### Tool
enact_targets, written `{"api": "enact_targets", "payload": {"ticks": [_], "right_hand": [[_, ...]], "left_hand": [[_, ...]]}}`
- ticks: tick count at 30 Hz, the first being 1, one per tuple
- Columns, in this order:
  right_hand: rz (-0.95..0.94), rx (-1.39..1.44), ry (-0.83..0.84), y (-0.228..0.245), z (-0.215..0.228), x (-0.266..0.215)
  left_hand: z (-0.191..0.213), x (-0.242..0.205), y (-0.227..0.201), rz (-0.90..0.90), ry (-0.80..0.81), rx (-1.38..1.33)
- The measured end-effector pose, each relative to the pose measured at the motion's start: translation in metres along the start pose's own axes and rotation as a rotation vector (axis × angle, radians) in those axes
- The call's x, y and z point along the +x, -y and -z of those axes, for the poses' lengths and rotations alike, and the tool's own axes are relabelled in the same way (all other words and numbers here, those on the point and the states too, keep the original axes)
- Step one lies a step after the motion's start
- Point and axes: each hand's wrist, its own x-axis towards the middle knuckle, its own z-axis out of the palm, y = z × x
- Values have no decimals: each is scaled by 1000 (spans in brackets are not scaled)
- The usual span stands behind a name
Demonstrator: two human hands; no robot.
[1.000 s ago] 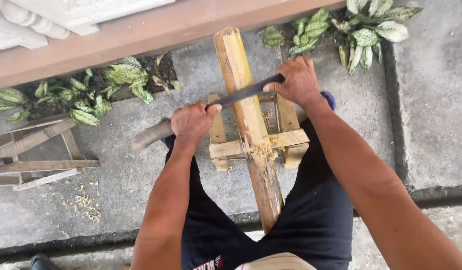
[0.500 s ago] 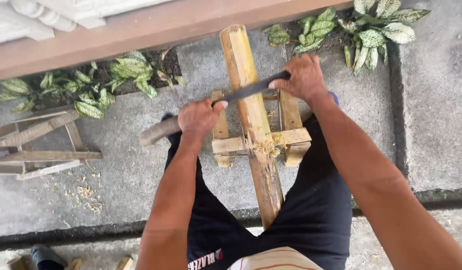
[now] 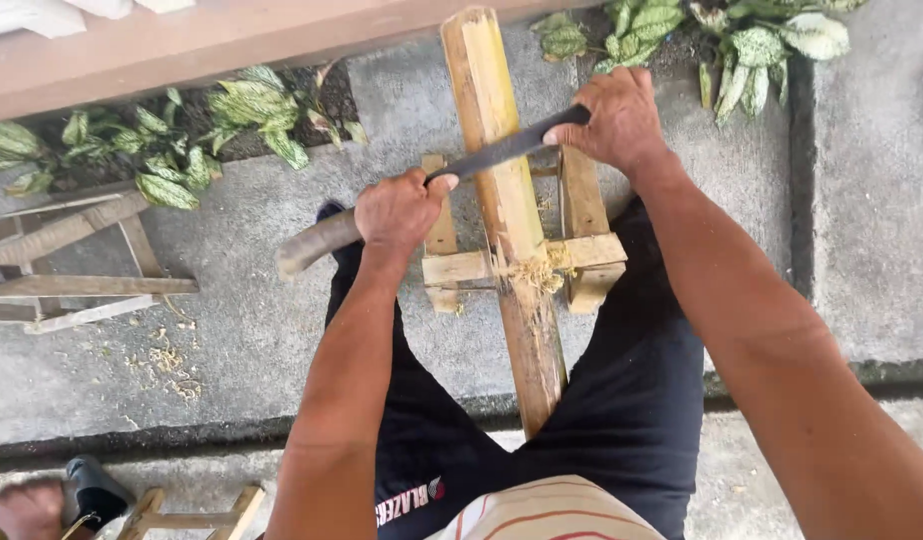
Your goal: Scraping the outer skin of a bamboo pole with a machete while seated.
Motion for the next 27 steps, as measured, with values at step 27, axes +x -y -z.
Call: {"api": "enact_targets", "payload": {"ticks": [27], "right_hand": [[58,41,-204,23,-26,-118]], "left_hand": [[-15,-78,-8,-54,136,-10]]}}
